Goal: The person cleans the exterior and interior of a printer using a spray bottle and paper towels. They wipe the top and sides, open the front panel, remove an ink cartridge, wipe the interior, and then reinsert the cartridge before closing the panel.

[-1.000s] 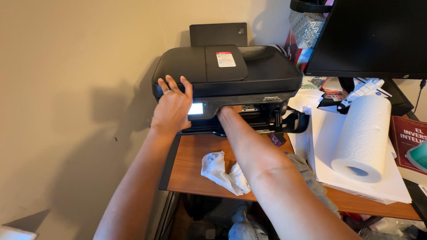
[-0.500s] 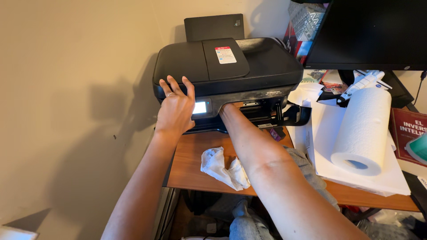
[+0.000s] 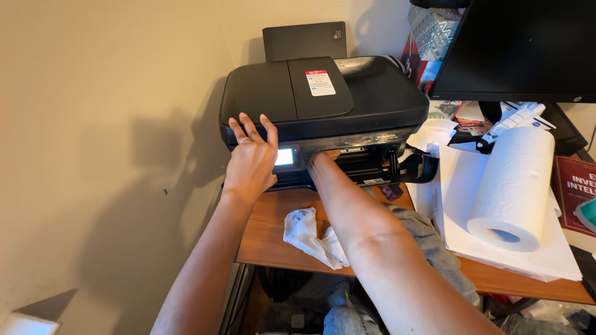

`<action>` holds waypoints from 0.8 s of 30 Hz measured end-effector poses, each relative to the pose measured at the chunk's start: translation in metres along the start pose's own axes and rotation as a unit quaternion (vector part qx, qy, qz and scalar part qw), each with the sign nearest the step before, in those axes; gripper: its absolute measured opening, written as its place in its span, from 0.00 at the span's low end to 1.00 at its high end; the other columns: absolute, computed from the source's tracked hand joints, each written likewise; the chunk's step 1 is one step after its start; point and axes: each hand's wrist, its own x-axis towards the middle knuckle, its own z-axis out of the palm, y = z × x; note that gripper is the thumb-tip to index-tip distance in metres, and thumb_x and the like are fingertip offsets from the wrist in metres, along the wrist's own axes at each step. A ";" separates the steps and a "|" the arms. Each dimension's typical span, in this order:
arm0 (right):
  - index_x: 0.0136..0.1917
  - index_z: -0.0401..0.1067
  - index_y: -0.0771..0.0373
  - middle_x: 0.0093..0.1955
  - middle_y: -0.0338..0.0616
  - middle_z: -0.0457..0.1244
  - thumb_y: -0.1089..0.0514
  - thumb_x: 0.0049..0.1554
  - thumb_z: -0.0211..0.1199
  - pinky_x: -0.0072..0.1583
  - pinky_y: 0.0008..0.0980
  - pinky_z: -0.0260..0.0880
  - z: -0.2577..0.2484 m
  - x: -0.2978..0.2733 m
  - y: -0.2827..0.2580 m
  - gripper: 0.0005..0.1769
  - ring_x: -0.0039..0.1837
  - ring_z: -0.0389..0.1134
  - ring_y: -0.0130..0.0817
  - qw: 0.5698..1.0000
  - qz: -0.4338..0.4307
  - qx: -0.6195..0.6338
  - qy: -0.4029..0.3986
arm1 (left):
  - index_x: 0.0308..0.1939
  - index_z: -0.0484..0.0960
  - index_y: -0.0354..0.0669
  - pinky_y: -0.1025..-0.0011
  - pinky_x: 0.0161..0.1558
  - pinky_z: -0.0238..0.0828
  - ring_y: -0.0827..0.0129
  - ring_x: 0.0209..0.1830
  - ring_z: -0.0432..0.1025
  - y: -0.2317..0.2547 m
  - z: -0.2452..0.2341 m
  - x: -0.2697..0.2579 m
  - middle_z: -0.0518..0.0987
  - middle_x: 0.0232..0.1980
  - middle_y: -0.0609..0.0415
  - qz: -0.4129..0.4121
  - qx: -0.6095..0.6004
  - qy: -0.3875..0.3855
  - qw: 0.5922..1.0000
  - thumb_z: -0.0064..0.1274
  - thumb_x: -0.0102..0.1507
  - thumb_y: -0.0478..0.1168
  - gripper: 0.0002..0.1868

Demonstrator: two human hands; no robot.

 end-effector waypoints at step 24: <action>0.70 0.67 0.62 0.73 0.58 0.58 0.53 0.59 0.61 0.71 0.47 0.56 -0.098 -0.006 0.098 0.27 0.74 0.58 0.56 0.811 -0.264 -0.514 -0.091 | 0.73 0.60 0.31 0.61 0.46 0.83 0.25 0.69 0.60 0.021 0.034 -0.029 0.60 0.69 0.14 -0.031 0.014 -0.015 0.999 0.71 0.44 0.61 0.63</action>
